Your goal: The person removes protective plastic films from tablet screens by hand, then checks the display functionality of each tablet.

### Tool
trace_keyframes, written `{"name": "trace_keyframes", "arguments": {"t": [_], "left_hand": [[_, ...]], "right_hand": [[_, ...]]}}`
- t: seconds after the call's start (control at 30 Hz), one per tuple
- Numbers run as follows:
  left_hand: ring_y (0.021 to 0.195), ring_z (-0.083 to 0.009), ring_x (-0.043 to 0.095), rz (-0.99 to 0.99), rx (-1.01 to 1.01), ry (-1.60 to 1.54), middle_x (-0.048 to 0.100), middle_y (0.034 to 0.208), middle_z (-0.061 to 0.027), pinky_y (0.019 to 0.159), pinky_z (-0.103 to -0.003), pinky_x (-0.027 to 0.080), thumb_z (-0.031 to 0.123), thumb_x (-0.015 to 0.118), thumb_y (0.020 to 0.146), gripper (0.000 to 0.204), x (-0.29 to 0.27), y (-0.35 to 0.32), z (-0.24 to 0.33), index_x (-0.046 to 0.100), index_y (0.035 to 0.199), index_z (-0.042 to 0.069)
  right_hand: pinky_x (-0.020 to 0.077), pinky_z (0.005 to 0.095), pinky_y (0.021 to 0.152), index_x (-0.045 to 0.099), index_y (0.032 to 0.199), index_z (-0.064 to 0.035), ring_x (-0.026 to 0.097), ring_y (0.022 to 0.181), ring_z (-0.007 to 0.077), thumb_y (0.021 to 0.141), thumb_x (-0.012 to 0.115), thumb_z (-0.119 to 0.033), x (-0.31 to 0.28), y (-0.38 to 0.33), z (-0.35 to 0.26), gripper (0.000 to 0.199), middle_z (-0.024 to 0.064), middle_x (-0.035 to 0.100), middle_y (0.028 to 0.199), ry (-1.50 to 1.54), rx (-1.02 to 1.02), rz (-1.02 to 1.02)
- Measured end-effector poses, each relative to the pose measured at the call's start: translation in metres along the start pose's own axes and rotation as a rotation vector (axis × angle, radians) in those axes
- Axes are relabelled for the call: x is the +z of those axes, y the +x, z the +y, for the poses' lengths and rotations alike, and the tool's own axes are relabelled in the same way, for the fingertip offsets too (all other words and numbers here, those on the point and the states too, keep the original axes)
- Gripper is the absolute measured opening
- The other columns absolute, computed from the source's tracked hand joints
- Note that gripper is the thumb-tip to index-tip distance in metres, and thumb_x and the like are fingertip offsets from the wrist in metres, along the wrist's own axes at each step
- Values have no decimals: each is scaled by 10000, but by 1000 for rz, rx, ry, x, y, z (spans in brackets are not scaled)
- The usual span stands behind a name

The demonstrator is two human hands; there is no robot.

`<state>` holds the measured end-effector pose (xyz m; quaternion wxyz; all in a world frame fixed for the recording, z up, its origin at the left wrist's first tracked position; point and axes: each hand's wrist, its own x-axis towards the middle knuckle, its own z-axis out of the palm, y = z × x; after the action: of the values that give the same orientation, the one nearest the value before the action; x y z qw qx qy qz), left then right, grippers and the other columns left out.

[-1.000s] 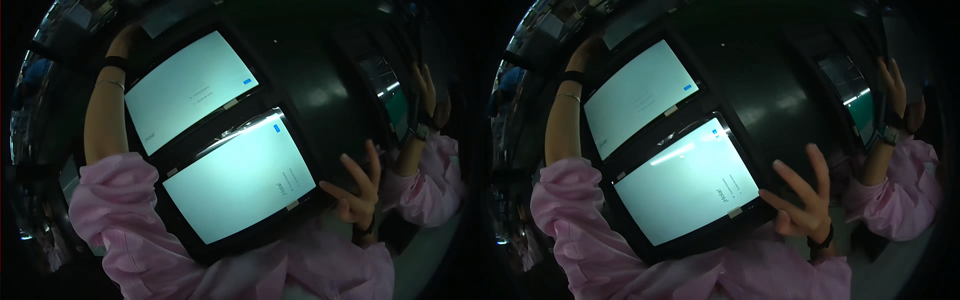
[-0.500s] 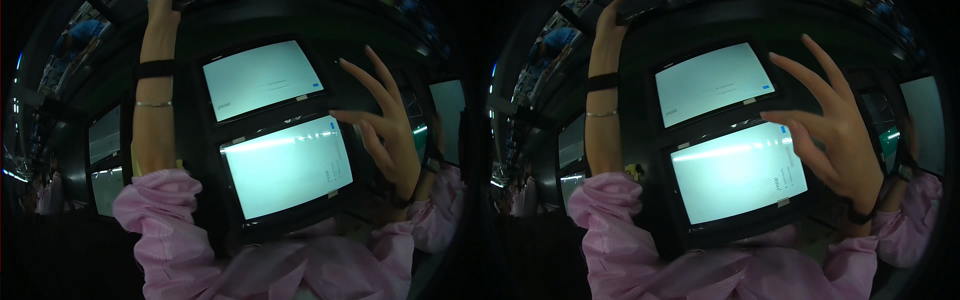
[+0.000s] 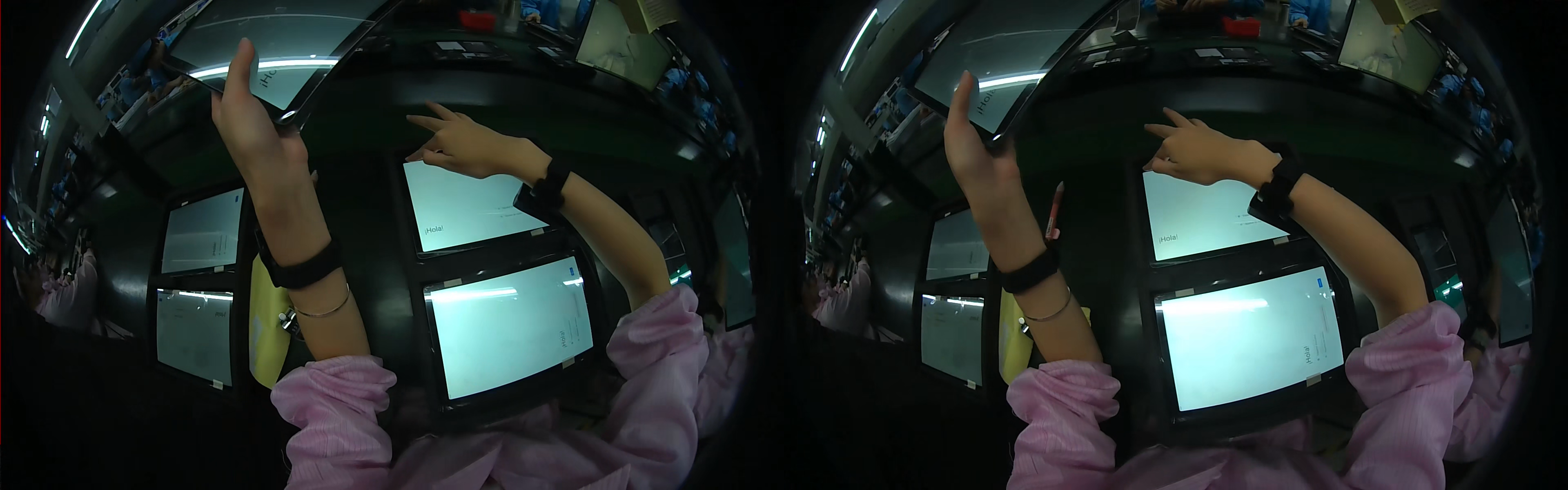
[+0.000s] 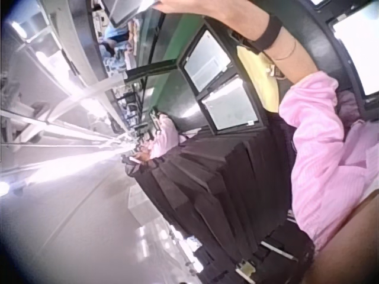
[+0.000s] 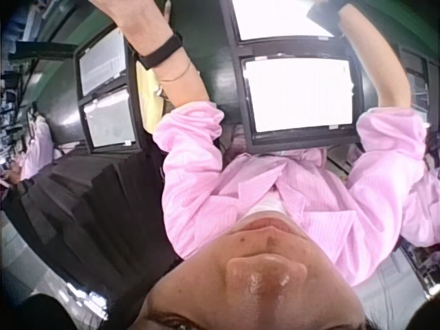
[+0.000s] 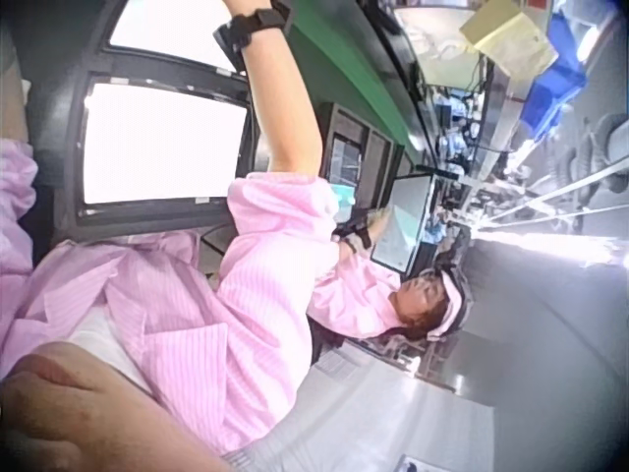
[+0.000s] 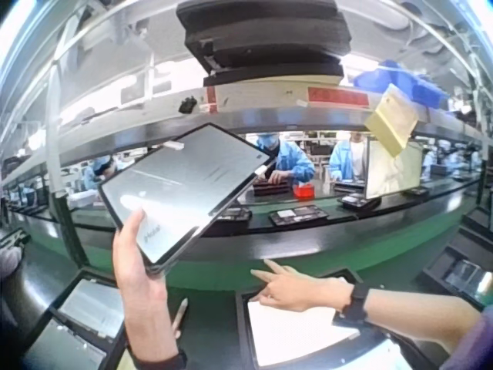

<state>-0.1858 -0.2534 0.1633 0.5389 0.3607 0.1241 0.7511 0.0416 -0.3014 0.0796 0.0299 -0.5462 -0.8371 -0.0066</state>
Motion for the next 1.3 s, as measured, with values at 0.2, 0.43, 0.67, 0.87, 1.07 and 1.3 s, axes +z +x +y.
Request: {"name": "trace_keyframes", "arguments": {"t": [0.2,0.43,0.67,0.87,1.07,1.3], "left_hand": [[889,-216,614,-36,-41,-30,590,972,-113,700,-353,557,114,613,824,288,-1,7,-1,538,1070,-15],[886,-217,617,92,-42,-18,626,930,-100,793,-374,524,93,616,815,191,9,6,4,610,973,-14],[959,-214,587,54,-34,-43,595,1003,-111,846,-352,498,86,711,755,306,2,1,6,587,1010,-29],[895,-218,609,130,-26,63,618,968,-111,810,-376,519,109,666,787,246,13,-4,-3,606,980,-31],[901,-234,599,139,29,52,608,950,-126,801,-341,514,67,697,755,252,3,6,5,581,948,-44],[915,-226,586,109,13,16,587,962,-128,814,-347,507,49,704,748,262,3,5,0,575,953,-51]], "right_hand": [[218,509,1087,684,1064,-158,154,1364,400,945,380,-317,8,13,6,364,182,317,1431,-7,45,-51],[263,527,1053,710,933,-106,237,1340,387,901,429,-368,-28,-46,66,386,166,495,1299,-110,141,48],[257,559,1036,722,780,-96,209,1351,400,862,442,-390,-14,-98,102,414,159,406,1387,-182,558,-86],[317,525,1020,701,740,-61,273,1319,414,860,458,-350,-6,-119,111,396,172,418,1372,-179,497,65],[270,400,1078,714,796,-46,272,1325,381,841,516,-278,-35,-168,35,308,164,444,1350,-9,343,175],[233,452,1080,711,747,-27,202,1368,332,861,531,-265,-8,-212,10,319,142,419,1381,-21,515,110]]}}
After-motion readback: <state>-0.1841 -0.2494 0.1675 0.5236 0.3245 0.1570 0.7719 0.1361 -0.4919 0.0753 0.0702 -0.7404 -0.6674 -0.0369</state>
